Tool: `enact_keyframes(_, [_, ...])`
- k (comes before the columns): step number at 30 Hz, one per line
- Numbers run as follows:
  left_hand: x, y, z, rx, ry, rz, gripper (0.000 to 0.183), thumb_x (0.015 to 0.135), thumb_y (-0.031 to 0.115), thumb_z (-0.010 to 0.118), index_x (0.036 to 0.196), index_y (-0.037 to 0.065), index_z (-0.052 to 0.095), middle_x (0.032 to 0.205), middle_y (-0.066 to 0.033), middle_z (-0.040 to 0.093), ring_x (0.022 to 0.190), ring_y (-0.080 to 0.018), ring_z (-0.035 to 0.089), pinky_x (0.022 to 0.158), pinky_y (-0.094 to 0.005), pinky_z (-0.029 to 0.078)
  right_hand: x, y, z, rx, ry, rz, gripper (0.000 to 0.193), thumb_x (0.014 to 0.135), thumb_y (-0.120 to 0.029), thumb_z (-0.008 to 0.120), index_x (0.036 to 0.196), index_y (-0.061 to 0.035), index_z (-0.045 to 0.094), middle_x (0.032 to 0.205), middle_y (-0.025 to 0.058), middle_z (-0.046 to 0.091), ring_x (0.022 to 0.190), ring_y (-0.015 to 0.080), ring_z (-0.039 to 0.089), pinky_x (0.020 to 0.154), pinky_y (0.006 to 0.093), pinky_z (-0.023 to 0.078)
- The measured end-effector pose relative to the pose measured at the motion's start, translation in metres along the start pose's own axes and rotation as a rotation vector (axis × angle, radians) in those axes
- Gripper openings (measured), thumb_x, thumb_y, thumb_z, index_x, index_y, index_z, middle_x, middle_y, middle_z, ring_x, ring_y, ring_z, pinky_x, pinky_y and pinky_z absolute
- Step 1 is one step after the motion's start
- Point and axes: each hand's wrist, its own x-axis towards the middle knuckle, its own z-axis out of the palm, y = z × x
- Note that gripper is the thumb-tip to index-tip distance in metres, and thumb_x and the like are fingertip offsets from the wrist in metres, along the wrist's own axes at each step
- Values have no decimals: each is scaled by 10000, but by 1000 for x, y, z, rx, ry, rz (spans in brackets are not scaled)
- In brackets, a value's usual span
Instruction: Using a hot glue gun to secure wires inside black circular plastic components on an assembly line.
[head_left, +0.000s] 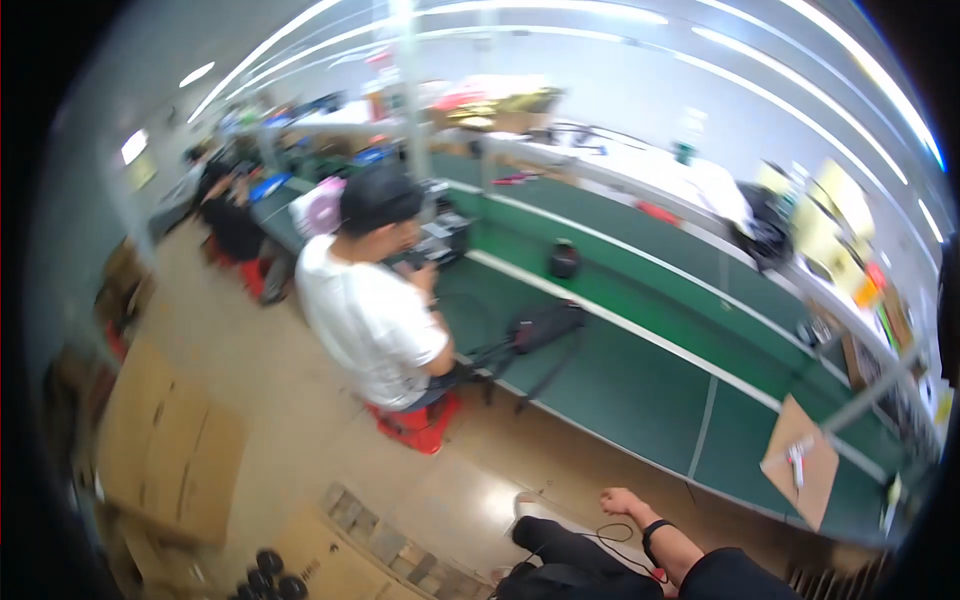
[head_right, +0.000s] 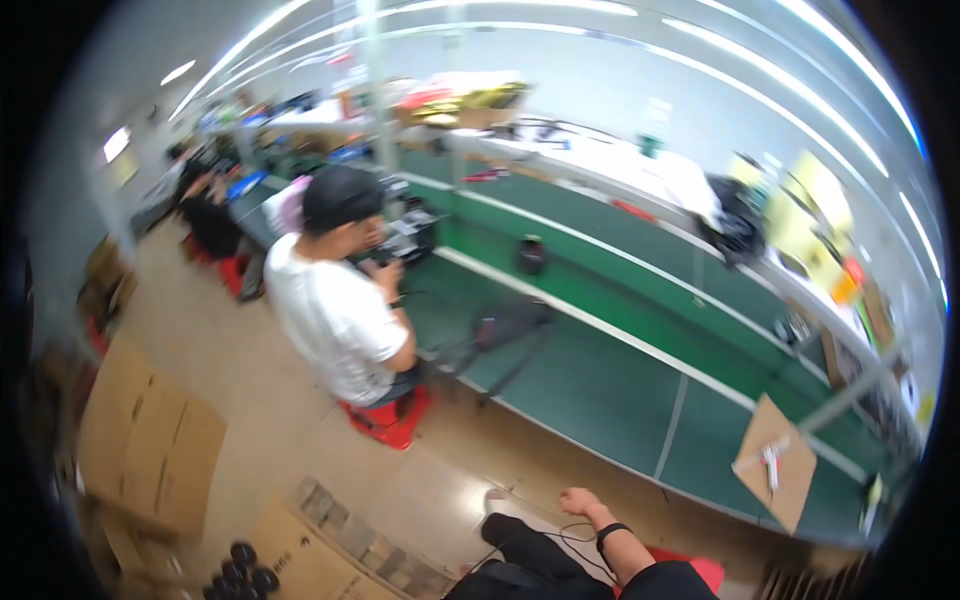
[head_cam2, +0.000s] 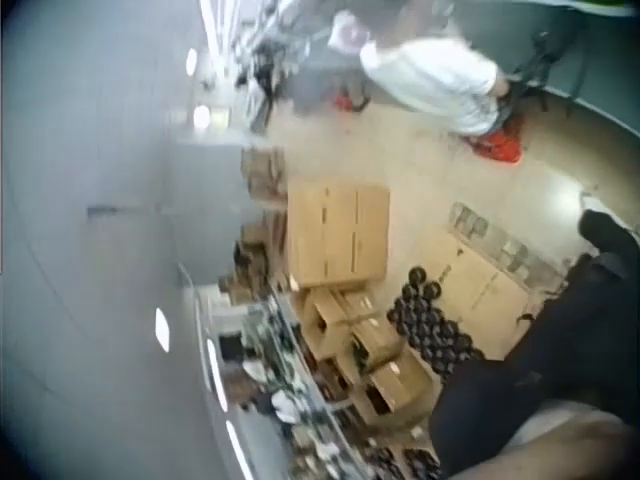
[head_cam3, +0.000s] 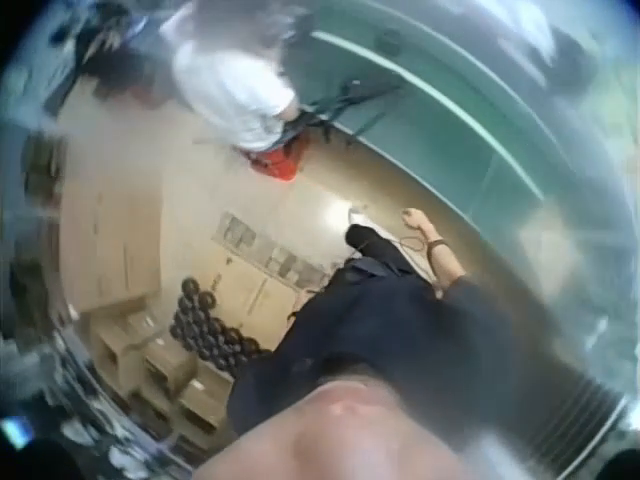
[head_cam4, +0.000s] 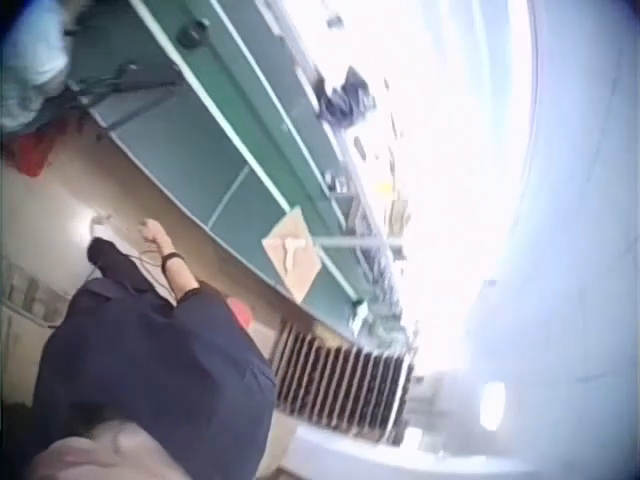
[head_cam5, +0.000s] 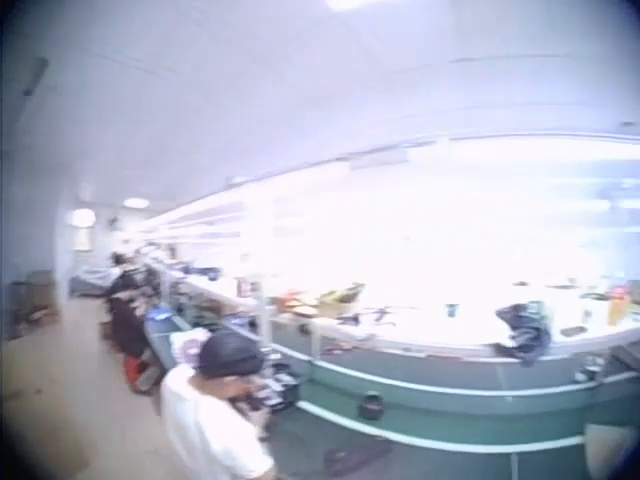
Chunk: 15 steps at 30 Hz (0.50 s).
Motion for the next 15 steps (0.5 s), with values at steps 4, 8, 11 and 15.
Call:
enact_keyframes(4, [38,120,-2,96,-125,44,202,965,165,589,1139,78,642,901,-89,715,779,-177,689,664,-317,550,-91,180,-16,709,404,417,298,960,-208,531,1135,-13,674,846,161,733,684,215,723,560,353,590])
enact_keyframes(8, [88,220,64,161,-274,17,203,969,169,586,1142,78,641,899,-85,713,781,-180,690,661,-319,549,-163,306,-9,675,711,583,268,939,-196,517,1030,-11,689,843,212,726,714,306,727,661,437,588])
enact_keyframes(11, [113,257,114,161,-321,-72,205,971,173,585,1143,77,641,897,-83,712,782,-182,690,658,-320,549,-199,348,-45,362,1230,842,241,920,-168,515,995,5,665,861,248,708,795,449,690,774,508,560])
enact_keyframes(15, [139,316,166,71,-221,-210,206,974,177,583,1145,77,641,896,-80,711,783,-184,690,655,-321,548,-211,451,-132,287,1323,861,298,858,-92,570,1152,-54,602,1077,243,658,1011,448,632,880,520,511])
